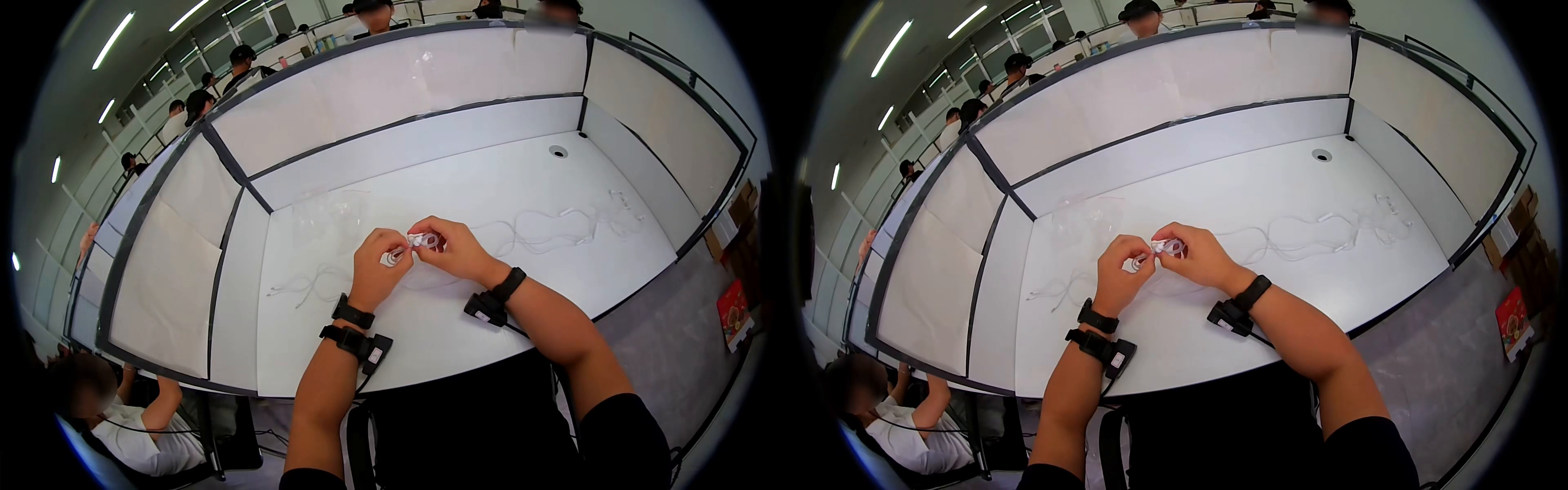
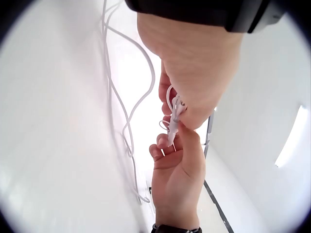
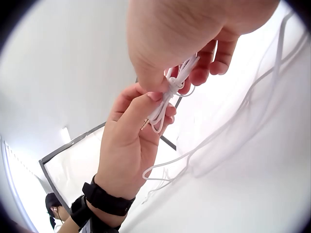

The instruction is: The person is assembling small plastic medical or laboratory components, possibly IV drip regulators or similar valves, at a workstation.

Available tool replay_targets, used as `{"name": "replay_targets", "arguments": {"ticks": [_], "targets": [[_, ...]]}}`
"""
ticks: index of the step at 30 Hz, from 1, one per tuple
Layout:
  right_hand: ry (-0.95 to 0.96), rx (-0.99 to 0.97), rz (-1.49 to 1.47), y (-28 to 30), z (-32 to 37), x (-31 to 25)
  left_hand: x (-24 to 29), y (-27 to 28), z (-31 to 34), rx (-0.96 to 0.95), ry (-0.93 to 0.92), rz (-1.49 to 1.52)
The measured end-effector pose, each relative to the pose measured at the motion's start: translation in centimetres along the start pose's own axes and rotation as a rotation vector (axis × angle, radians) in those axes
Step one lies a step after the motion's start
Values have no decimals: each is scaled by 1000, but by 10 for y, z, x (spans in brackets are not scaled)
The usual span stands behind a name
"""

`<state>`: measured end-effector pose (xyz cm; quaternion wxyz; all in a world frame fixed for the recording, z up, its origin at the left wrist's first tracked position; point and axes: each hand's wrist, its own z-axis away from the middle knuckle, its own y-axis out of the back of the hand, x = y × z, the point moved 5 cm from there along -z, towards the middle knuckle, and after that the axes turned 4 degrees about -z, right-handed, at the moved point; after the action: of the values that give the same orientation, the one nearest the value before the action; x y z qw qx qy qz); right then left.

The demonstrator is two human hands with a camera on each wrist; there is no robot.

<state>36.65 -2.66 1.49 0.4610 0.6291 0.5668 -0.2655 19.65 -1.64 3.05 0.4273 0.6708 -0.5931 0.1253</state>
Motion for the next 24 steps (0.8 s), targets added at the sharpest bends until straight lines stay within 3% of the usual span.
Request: {"name": "replay_targets", "arguments": {"ticks": [10, 16, 24], "targets": [[-53, 61, 62, -2, 3, -3, -2, 0, -1, 8, -15, -58], [34, -4, -49, -3, 4, -6, -22, -8, 6, -24, 139, 115], [51, -51, -32, 0, 0, -9, -26, -6, 6, 17, 175, 98]]}}
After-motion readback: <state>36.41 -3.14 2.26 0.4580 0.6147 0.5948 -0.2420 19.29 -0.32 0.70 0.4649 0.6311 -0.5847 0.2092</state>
